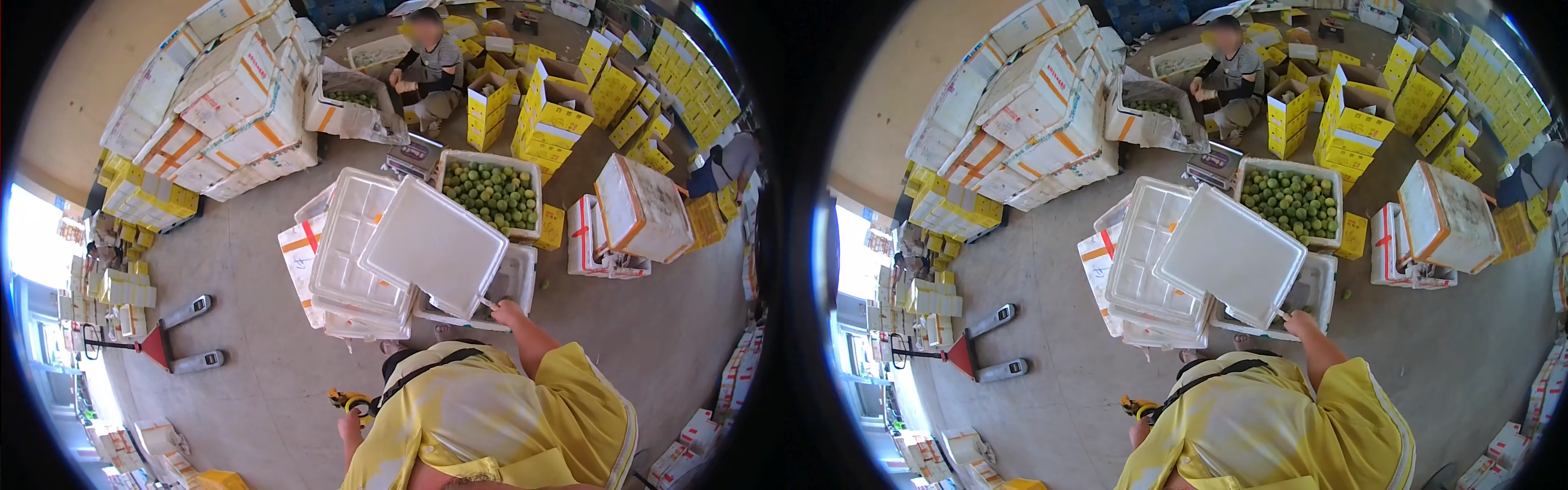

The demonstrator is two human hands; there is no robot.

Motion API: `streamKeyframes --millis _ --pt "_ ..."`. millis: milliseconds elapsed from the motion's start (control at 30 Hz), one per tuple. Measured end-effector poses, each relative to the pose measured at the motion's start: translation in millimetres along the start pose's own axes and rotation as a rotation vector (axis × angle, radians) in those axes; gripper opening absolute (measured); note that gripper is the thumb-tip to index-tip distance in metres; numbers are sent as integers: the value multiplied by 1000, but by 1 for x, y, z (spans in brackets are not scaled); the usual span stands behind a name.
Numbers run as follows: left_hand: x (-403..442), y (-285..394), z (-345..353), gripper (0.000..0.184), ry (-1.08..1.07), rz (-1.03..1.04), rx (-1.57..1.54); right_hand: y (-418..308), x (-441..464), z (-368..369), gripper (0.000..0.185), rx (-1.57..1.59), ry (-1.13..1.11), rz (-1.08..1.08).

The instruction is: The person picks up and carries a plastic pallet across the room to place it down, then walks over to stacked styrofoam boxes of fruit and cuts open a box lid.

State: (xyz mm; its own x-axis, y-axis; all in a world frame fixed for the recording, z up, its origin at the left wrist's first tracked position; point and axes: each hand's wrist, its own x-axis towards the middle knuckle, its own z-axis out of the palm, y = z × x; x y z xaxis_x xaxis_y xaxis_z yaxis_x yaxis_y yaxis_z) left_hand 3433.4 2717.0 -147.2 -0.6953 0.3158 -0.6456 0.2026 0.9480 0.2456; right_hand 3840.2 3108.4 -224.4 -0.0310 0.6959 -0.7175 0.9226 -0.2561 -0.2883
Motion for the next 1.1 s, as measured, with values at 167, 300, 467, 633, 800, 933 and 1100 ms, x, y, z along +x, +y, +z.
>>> streamKeyframes --millis 167,300,467,633,800,933,1100 --pt "-1 -10 5 32 -56 84 106 0 4 1 38 -22 4 -35" --pt "-3 -14 7 31 -62 99 174 -1 6 0 38 -25 -6 -25" --pt "0 -21 8 32 -50 68 135 -11 0 -10 32 -30 14 -43" --pt "3 -19 9 32 -43 32 50 -21 -4 -20 32 0 4 -13" --pt "3 -11 8 34 -30 -39 -66 -9 10 -8 34 -20 5 -33" --pt "2 -2 4 35 -43 -58 -45 -7 10 -7 35 -38 1 -24" --pt "-4 7 -2 35 -47 -8 -79 5 16 6 35 -45 22 -32"
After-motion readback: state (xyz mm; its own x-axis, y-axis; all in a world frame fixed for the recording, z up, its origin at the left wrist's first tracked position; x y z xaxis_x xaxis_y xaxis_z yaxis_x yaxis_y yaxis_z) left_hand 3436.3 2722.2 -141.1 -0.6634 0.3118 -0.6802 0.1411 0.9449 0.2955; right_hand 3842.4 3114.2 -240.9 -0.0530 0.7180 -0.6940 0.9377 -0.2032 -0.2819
